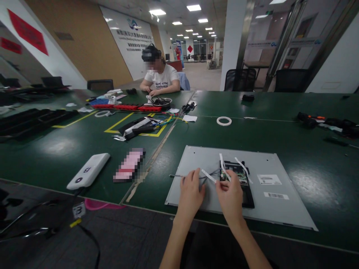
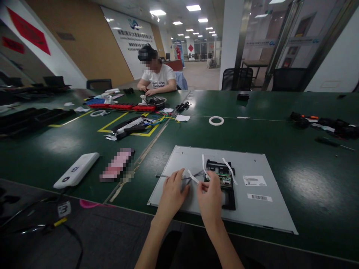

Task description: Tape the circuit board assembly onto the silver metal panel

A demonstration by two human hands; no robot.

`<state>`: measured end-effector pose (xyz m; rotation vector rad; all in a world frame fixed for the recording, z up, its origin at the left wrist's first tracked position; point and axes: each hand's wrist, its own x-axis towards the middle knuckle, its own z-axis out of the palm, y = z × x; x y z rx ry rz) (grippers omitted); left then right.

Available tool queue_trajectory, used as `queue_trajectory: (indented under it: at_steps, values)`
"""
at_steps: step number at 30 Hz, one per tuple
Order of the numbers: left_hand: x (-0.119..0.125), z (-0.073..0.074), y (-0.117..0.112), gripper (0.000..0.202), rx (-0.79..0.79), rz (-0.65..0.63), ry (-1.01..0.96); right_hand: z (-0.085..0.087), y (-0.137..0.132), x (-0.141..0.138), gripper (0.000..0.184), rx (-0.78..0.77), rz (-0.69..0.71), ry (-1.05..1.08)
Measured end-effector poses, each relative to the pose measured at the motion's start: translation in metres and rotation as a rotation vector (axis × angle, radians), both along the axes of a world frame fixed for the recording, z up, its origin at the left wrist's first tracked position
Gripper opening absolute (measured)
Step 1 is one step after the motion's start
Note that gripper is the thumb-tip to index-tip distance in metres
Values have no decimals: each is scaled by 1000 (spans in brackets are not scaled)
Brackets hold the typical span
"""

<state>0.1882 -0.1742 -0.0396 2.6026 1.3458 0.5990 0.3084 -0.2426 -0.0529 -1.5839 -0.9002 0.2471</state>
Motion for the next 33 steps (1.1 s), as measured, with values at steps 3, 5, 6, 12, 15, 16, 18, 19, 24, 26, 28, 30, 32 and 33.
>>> queue_trajectory:
  at_steps: [3, 5, 6, 12, 15, 16, 18, 19, 24, 26, 28, 30, 32, 33]
  values:
    - [-6, -1, 7, 54, 50, -75, -19, -2, 3, -4, 37, -16, 27, -83]
    - [-8, 1, 9, 50, 74, -139, 8, -4, 5, -5, 39, -33, 35, -109]
    - [-8, 2, 11, 49, 77, -171, 32, -5, 6, -5, 40, -37, 34, -114]
    - [-6, 4, 18, 44, 59, -229, 132, -5, 5, -6, 41, -28, 59, -31]
    - [-4, 2, 18, 52, 70, -207, 131, -4, 5, -5, 44, -7, 56, 57]
    - [-3, 1, 18, 53, 70, -199, 125, -3, 5, -5, 45, 1, 45, 90]
    - [-3, 0, 17, 52, 74, -175, 102, -3, 5, -4, 48, 10, 18, 156]
    - [-3, -1, 17, 50, 76, -161, 90, -3, 5, -3, 49, 13, 8, 182]
    - [-3, 0, 17, 48, 63, -204, 81, -3, 6, -3, 50, 22, 24, 172]
    - [-3, 0, 18, 54, 49, -265, 110, -2, 6, -5, 50, 11, 43, 134]
    - [-3, 0, 19, 57, 29, -312, 138, -2, 5, -7, 51, -7, 61, 112]
    - [-4, -1, 20, 56, -5, -342, 157, -2, 5, -9, 52, -23, 75, 106]
    - [-5, 0, 20, 55, -45, -373, 171, -3, 4, -10, 53, -37, 85, 114]
    - [-6, 1, 20, 54, -59, -382, 172, -4, 4, -10, 53, -45, 88, 118]
